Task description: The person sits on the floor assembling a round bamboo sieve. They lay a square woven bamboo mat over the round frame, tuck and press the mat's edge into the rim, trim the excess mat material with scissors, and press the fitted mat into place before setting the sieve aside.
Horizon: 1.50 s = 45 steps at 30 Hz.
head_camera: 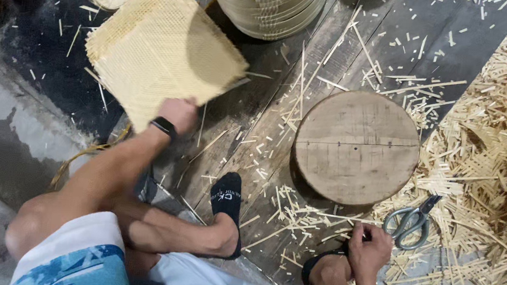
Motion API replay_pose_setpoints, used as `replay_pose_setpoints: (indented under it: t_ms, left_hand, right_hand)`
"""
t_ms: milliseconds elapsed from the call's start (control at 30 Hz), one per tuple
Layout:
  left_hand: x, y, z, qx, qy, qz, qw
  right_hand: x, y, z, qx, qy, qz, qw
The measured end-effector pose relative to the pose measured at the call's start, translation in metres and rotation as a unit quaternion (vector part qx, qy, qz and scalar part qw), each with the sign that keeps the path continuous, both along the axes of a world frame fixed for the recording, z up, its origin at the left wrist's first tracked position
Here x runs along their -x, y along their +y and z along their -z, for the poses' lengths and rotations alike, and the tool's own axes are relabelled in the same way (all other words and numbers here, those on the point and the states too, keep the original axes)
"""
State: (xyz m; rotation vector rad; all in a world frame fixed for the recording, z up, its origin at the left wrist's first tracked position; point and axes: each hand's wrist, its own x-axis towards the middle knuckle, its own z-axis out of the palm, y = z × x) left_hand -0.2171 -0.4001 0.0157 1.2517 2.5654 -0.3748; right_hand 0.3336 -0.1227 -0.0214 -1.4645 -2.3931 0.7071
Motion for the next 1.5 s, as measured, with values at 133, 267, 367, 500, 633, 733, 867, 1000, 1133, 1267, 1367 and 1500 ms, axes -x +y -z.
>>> replay_pose_setpoints:
  t_ms: [133, 267, 367, 500, 633, 733, 867, 1000, 1133, 1267, 1367, 1500]
  left_hand:
    - [-0.028, 0.021, 0.019, -0.054, -0.046, -0.063, 0.995]
    - [-0.032, 0.032, 0.003, -0.146, -0.026, -0.123, 0.981]
    - [-0.033, 0.041, -0.042, -0.221, 0.067, -0.155, 0.961]
    - [-0.036, 0.058, -0.136, -0.219, 0.1, -0.22, 0.945]
    - [-0.069, 0.07, -0.232, -0.339, 0.055, -0.118, 0.932]
    - [-0.097, 0.078, -0.295, -0.336, -0.009, -0.044, 0.941]
    - [-0.136, 0.093, -0.35, -0.412, -0.117, 0.005, 0.903]
    - [-0.171, 0.104, -0.362, -0.491, -0.24, -0.056, 0.836]
    - [-0.203, 0.133, -0.329, -0.548, -0.296, -0.054, 0.78]
    - [-0.209, 0.155, -0.268, -0.543, -0.445, -0.225, 0.676]
    - [-0.168, 0.165, -0.199, -0.53, -0.52, -0.327, 0.584]
    - [-0.128, 0.15, -0.089, -0.445, -0.386, -0.351, 0.728]
  right_hand:
    - [0.0, 0.0, 0.0, -0.018, 0.031, -0.017, 0.999]
    - [-0.002, 0.002, 0.002, 0.0, 0.043, -0.003, 0.999]
    - [-0.003, 0.004, 0.005, 0.004, 0.031, -0.011, 0.999]
    - [-0.002, 0.005, 0.007, 0.001, 0.029, -0.014, 0.999]
    - [0.002, 0.006, 0.005, 0.002, 0.02, -0.025, 0.999]
    - [0.004, 0.005, 0.003, -0.01, 0.015, -0.006, 1.0]
    - [0.008, 0.0, -0.003, 0.014, 0.022, -0.016, 1.0]
    - [0.013, 0.003, -0.02, 0.091, 0.121, 0.046, 0.987]
    - [0.022, 0.037, -0.053, 0.27, 0.363, 0.016, 0.892]
    - [0.043, 0.072, -0.081, 0.332, 0.414, -0.03, 0.847]
    - [0.06, 0.084, -0.083, 0.357, 0.395, 0.083, 0.842]
    - [0.068, 0.081, -0.059, 0.212, 0.177, 0.109, 0.955]
